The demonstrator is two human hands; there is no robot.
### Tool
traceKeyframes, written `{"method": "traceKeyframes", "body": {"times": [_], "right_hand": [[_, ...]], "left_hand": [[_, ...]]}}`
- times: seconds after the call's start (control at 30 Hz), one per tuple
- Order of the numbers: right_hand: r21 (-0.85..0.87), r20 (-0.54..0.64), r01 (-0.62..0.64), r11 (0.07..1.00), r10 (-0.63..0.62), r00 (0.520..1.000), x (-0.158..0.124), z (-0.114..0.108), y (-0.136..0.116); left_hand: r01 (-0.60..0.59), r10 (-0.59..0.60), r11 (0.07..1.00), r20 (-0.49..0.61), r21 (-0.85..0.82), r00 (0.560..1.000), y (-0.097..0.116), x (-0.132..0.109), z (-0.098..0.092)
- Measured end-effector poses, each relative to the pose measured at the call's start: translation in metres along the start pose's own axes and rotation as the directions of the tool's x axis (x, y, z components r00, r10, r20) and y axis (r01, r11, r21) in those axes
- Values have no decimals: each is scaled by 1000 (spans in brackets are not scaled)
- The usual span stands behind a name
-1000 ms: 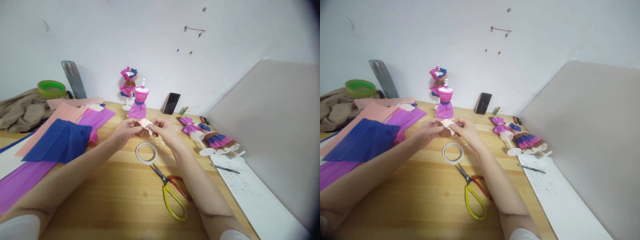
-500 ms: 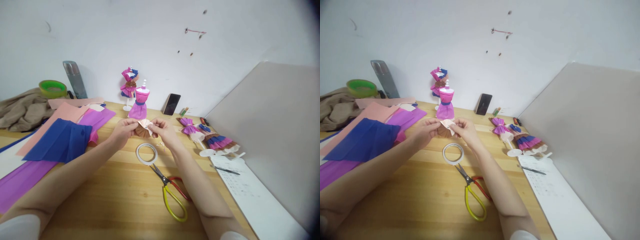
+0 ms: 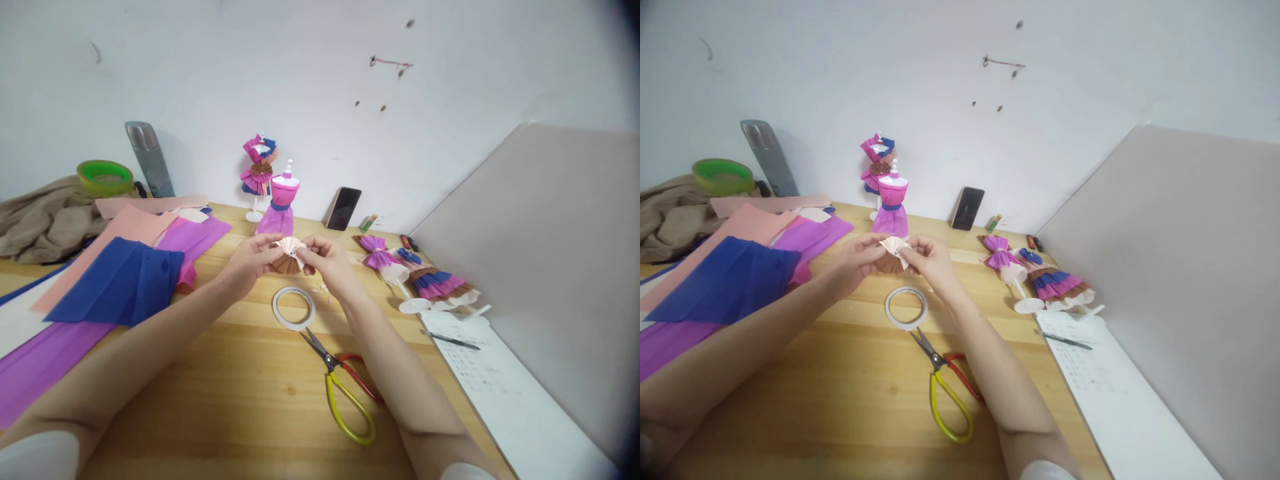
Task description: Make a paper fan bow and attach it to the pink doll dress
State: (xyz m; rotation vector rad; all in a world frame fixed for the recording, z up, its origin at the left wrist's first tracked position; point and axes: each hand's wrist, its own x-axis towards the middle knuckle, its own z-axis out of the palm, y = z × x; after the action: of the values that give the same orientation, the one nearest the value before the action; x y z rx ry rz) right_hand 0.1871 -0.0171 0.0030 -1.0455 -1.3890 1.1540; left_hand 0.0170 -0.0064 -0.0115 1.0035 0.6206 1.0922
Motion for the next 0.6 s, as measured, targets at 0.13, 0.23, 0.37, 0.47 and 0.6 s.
{"method": "traceKeyframes", "body": {"times": [0.13,0.23,0.37,0.47,0.6], "right_hand": [[8,17,-7,1000,7,1000,1,1,2],[5,30,-8,1000,8,1000,0,1,3],[2,63,-4,1000,4,998,0,1,4],[0,67,-8,1000,8,998,0,1,3],[11,64,-7,1000,6,998,-1,2,4]], "left_hand": [[-14,13,999,18,32,1000,-2,-2,2],[-57,57,998,-28,26,998,-4,-1,1],[-89,94,992,-50,84,994,-3,-1,0],[-95,94,991,16,96,995,-1,-2,1],[-80,75,992,56,98,996,-1,-3,2]]}}
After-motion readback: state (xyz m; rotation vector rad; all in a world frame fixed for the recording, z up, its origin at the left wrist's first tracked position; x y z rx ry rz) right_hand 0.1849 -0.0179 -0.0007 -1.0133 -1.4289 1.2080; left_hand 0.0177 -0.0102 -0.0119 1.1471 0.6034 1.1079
